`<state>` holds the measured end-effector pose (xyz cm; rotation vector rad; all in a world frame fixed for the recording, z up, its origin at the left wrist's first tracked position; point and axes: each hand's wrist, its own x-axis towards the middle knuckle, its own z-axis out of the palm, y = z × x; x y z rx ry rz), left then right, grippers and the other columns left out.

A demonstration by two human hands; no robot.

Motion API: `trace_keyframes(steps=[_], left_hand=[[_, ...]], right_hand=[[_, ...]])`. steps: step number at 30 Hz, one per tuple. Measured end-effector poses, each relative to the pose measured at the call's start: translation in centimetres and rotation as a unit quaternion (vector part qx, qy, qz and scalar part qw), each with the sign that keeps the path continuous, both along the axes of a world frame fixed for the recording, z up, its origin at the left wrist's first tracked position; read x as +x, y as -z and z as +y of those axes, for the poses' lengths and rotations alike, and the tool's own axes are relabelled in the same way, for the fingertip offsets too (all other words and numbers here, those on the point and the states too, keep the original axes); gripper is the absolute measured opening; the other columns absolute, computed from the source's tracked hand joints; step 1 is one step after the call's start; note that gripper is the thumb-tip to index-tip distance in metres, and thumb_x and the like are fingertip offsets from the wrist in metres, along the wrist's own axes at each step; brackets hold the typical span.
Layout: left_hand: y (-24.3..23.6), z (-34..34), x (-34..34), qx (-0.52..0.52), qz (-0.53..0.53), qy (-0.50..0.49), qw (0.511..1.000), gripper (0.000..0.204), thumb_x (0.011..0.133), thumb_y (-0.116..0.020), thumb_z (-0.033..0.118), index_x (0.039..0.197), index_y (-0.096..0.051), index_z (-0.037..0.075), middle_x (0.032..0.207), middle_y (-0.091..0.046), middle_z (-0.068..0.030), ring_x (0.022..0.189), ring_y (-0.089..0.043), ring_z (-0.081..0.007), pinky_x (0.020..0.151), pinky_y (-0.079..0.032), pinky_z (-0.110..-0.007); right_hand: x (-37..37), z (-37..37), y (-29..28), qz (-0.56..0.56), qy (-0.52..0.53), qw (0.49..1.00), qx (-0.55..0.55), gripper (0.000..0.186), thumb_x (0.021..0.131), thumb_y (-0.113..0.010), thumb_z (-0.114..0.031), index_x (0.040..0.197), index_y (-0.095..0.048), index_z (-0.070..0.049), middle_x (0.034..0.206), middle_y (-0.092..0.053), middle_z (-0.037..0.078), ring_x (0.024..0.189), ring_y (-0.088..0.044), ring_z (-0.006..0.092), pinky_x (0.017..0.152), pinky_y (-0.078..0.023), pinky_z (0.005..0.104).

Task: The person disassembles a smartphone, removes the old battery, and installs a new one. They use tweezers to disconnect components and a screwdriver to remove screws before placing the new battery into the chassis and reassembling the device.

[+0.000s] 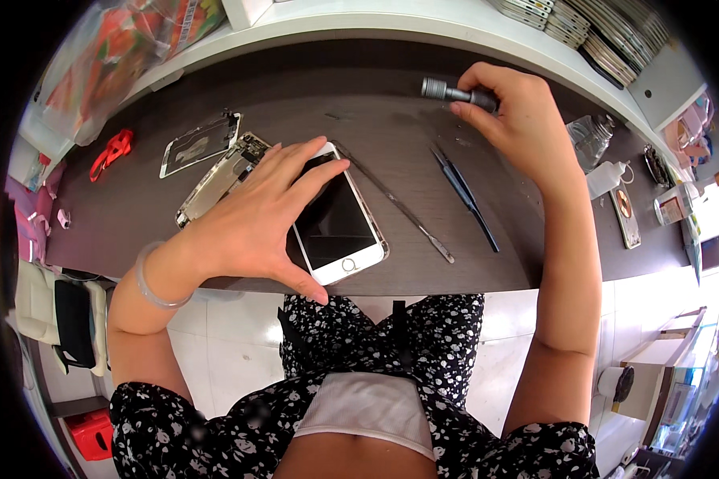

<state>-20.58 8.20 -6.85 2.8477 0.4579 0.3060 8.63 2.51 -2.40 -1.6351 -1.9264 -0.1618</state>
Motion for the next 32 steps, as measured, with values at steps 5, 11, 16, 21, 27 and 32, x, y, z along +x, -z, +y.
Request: trace_keyframes(steps=[5, 11, 16, 21, 27, 32], left_hand=[[-0.5, 0.0, 0.4, -0.032, 0.016, -0.013, 0.999, 0.124, 0.044, -0.086, 0.057, 0.141, -0.030, 0.005, 0.142, -0.026, -0.0256, 0.132, -0.026, -0.0458, 0.111, -0.018, -0.056], [-0.3, -0.6, 1.0, 0.003, 0.016, -0.031, 0.999, 0.123, 0.042, -0.087, 0.055, 0.140, -0.031, 0.006, 0.139, -0.027, -0.0250, 0.130, -0.028, -0.0454, 0.108, -0.020, -0.058], [-0.1, -0.7, 1.4, -0.030, -0.028, -0.018, 0.999, 0.105, 0.047, -0.085, 0.041, 0.134, -0.037, 0.006, 0.133, -0.032, -0.0226, 0.124, -0.034, -0.0434, 0.104, -0.028, -0.050], [-0.3, -0.5, 1.7, -0.018, -0.035, -0.011, 0.999, 0.096, 0.048, -0.083, 0.035, 0.129, -0.041, 0.008, 0.128, -0.033, -0.0197, 0.117, -0.038, -0.0417, 0.100, -0.033, -0.047], [-0.7, -0.9, 1.5, -0.032, -0.049, -0.004, 0.998, 0.096, 0.044, -0.084, 0.032, 0.129, -0.042, 0.010, 0.128, -0.032, -0.0176, 0.111, -0.039, -0.0415, 0.096, -0.035, -0.047], [-1.2, -0.6, 1.3, -0.003, -0.131, -0.002, 0.991, 0.097, 0.044, -0.084, 0.032, 0.129, -0.042, 0.013, 0.130, -0.031, -0.0177, 0.114, -0.037, -0.0411, 0.098, -0.034, -0.048]], right_hand=[[2.7, 0.9, 1.8, -0.098, 0.137, 0.984, -0.065, 0.022, 0.075, -0.073, -0.019, 0.088, -0.066, -0.003, 0.079, -0.066, 0.013, 0.074, -0.063, 0.0295, 0.069, -0.049, 0.0371], [4.2, 2.0, 2.6, -0.093, 0.268, 0.941, -0.185, 0.026, 0.073, -0.073, -0.029, 0.083, -0.069, -0.006, 0.085, -0.068, 0.014, 0.085, -0.065, 0.0326, 0.077, -0.052, 0.0402], [4.4, 2.9, 3.6, -0.097, 0.231, 0.957, -0.148, 0.031, 0.075, -0.073, -0.031, 0.078, -0.067, -0.001, 0.079, -0.067, 0.017, 0.077, -0.065, 0.0328, 0.072, -0.051, 0.0398], [3.8, 2.8, 2.7, -0.092, 0.255, 0.946, -0.180, 0.036, 0.074, -0.074, -0.037, 0.084, -0.070, -0.003, 0.083, -0.068, 0.017, 0.084, -0.065, 0.0344, 0.074, -0.053, 0.0401], [2.0, 1.9, 1.9, 0.003, 0.163, 0.985, -0.054, 0.036, 0.076, -0.073, -0.037, 0.084, -0.069, -0.002, 0.068, -0.065, 0.012, 0.065, -0.064, 0.0258, 0.062, -0.050, 0.0343], [-1.2, 1.5, 2.6, 0.169, -0.013, 0.985, -0.042, 0.033, 0.078, -0.075, -0.033, 0.088, -0.069, -0.003, 0.064, -0.064, 0.010, 0.055, -0.059, 0.0165, 0.057, -0.048, 0.0280]])
